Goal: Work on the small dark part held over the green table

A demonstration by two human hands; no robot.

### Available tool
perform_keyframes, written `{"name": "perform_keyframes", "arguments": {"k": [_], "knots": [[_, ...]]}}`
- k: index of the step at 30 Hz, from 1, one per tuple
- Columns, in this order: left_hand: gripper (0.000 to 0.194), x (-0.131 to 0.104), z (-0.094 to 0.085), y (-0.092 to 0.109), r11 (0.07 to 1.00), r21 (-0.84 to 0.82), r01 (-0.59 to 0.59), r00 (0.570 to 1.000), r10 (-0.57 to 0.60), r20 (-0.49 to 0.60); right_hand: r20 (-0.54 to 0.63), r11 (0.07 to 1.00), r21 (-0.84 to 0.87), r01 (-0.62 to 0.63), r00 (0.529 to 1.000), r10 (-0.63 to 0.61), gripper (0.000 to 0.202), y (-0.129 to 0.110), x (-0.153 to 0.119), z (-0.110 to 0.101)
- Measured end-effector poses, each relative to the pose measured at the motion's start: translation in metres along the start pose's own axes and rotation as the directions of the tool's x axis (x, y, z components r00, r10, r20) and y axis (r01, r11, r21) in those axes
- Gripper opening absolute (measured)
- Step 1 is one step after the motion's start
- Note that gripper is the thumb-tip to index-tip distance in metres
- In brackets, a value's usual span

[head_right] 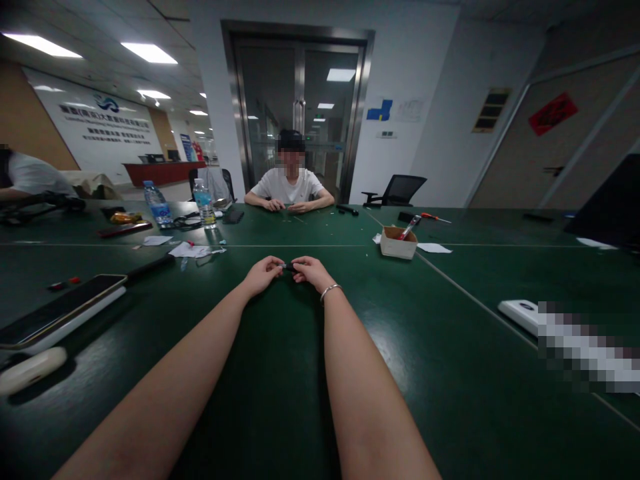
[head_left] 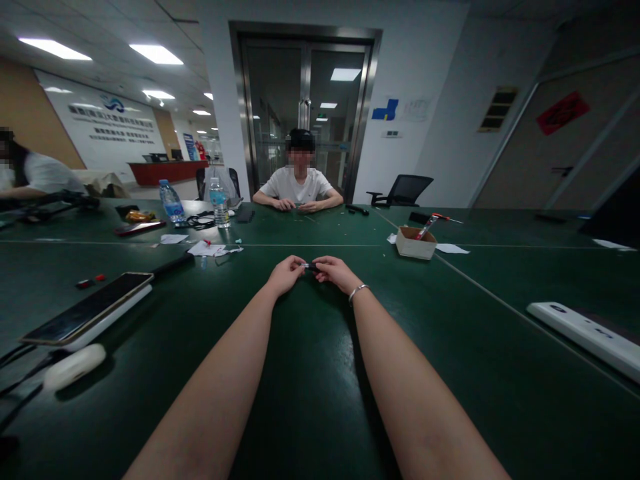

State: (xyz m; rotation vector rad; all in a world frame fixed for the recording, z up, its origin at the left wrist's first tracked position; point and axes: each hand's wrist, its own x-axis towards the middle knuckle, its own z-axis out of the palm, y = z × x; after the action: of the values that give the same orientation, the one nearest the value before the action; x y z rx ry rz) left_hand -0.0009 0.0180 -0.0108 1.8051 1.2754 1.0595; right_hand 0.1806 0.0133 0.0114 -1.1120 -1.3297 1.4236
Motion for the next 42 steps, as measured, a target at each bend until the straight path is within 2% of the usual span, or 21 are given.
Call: {"name": "perform_keyframes", "arguments": {"k": [9,14,25,34,42], "knots": [[0.028,-0.0010,0.0008,0.0044,0.993,0.088,0.073,0.995,-0.066,-0.079,-0.034,1.000,0.023,0.005,0.999,-0.004,0.014,-0.0022,-0.0027,0.0042],[0.034,0.0003,-0.0011,0.0057,0.991,0.062,0.118,0.986,-0.110,-0.123,-0.042,0.996,0.079,0.030,0.999,-0.027,0.014,0.0009,-0.0025,0.0005],[0.036,-0.0027,-0.0008,0.0078,0.989,0.105,0.105,0.991,-0.095,-0.092,-0.017,1.000,0.010,0.028,0.999,-0.027,0.017,-0.0026,-0.0044,0.0016],[0.036,0.0010,-0.0010,0.0032,0.988,0.118,0.095,0.993,-0.086,-0.078,-0.050,0.999,0.037,0.038,0.998,-0.036,0.014,0.0020,-0.0002,0.0016],[0.040,-0.0027,-0.0021,0.0084,0.988,0.130,0.078,0.996,-0.070,-0.062,-0.041,0.996,0.086,0.034,0.999,-0.030,0.012,0.0025,-0.0009,0.0011]]}}
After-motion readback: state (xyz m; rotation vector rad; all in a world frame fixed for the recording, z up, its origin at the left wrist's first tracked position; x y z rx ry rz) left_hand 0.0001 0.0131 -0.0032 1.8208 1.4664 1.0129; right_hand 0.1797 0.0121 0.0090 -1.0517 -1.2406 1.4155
